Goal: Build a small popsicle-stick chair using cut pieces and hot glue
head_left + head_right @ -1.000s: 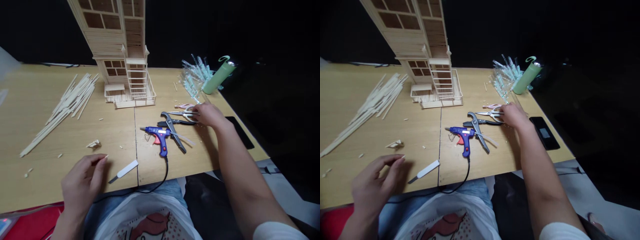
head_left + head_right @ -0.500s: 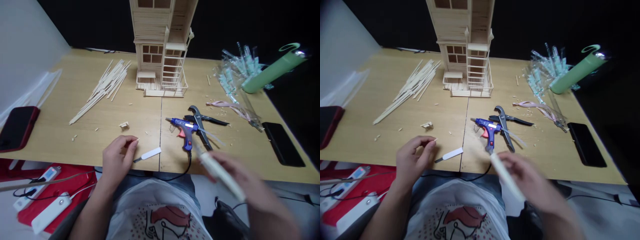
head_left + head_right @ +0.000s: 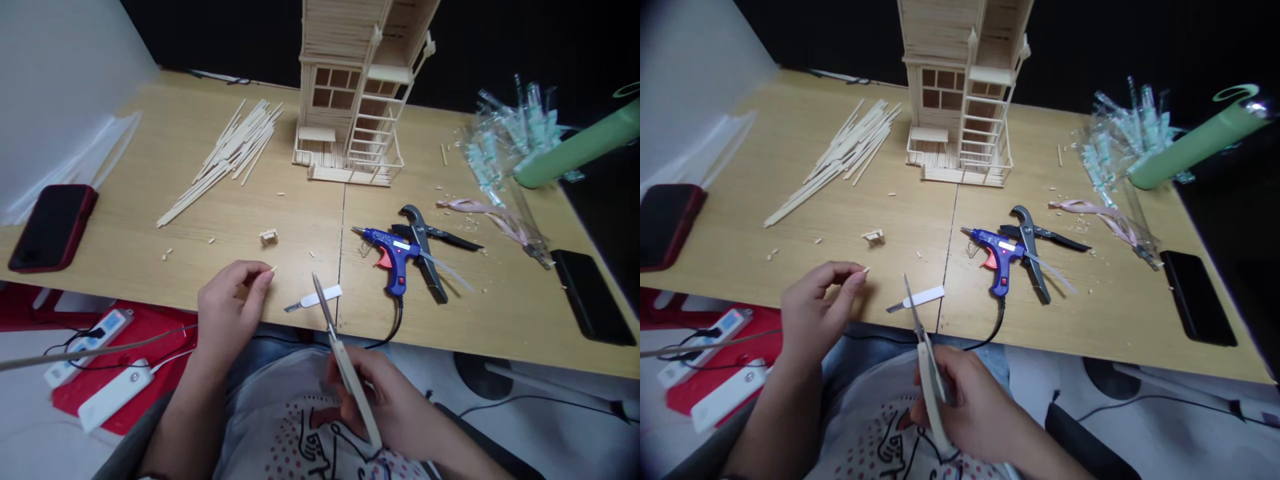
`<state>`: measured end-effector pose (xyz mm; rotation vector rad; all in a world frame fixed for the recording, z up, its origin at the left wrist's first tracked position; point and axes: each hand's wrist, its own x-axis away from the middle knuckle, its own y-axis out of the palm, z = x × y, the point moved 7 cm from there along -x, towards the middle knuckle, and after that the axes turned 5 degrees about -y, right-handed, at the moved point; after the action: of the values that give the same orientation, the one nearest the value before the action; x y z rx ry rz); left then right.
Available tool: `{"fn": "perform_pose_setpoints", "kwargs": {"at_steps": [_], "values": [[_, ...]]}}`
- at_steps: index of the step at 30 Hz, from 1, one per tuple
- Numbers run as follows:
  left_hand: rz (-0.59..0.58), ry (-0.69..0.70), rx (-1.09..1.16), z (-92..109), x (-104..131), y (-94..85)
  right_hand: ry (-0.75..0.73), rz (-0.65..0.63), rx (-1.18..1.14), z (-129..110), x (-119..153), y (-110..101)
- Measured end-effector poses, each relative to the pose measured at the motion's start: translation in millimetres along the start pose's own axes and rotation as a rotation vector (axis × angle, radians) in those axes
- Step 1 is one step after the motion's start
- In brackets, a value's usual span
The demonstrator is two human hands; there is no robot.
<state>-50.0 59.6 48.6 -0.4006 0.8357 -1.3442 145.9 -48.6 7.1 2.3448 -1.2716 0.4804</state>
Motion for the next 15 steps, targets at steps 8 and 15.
{"fn": "perform_pose_setpoints", "kwargs": {"at_steps": [8,15], "values": [[-0.078,0.062,-0.045,10,-4,4.0,0.068,0.086,0.052,2,-15,3],[-0.095,0.105,-0.08,14,-5,6.1,0.008,0.062,0.124,-5,-22,2]]}}
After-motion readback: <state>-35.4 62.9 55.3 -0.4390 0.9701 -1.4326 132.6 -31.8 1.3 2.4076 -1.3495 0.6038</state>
